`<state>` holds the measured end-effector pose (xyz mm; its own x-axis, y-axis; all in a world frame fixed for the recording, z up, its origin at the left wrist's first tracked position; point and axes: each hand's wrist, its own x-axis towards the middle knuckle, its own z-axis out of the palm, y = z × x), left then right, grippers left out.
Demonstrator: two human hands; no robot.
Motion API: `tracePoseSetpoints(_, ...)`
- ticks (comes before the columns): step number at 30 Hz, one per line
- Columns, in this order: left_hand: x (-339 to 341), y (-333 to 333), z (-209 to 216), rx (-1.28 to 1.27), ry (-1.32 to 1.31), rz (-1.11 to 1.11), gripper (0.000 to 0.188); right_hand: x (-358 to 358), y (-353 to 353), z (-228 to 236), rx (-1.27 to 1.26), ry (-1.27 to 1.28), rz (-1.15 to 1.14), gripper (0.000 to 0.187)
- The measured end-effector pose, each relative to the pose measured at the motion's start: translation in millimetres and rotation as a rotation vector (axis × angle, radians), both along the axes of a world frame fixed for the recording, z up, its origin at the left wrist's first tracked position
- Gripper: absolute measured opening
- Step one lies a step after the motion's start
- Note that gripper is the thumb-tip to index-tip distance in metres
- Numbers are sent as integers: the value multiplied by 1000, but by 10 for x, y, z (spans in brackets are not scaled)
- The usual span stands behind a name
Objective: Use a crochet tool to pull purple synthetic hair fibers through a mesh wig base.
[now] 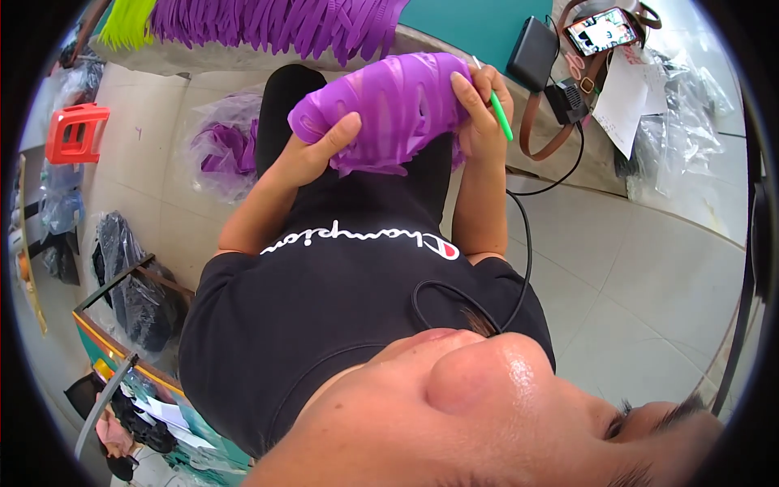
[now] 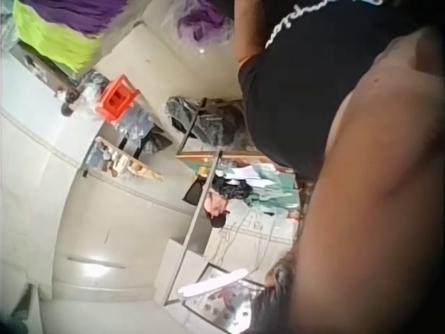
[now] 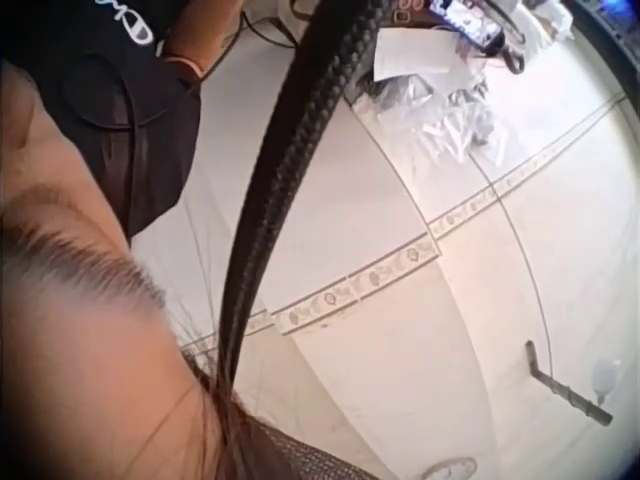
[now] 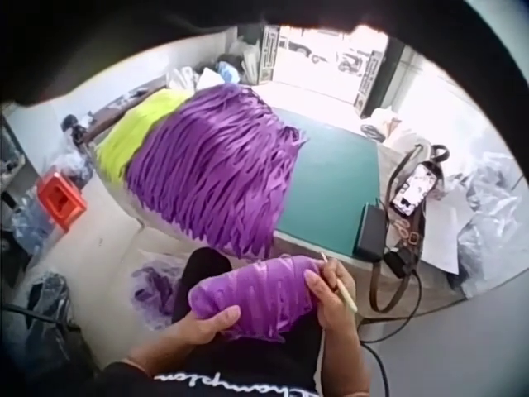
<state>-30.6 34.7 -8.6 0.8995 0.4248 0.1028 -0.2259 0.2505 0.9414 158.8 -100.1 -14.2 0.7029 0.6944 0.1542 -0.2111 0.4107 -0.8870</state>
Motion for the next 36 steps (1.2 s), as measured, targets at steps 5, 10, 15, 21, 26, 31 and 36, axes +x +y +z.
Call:
tracePoseSetpoints(5,-27,196,84,133,82,149,32,43,-80,68,-43,-231,-159,33)
tracePoseSetpoints(10,-15,255,142,-1100,-36,-236,50,-43,-6,195,-149,-563,-269,43)
tracePoseSetpoints(15,150,-55,36,-1269,-90,-624,44,-132,68,266,-308,-682,-114,43)
tracePoseSetpoints(21,44,-6,106,116,313,7,24,17,-58,-113,-207,-142,-110,30)
tracePoseSetpoints(26,-59,-68,210,321,158,47,21,-121,43,-449,-166,-113,314,41)
tracePoseSetpoints(31,-25,-44,119,524,191,103,26,-181,36,-252,10,21,334,27)
tracePoseSetpoints(36,-25,-36,48,211,233,83,30,-151,50,-140,144,62,0,32)
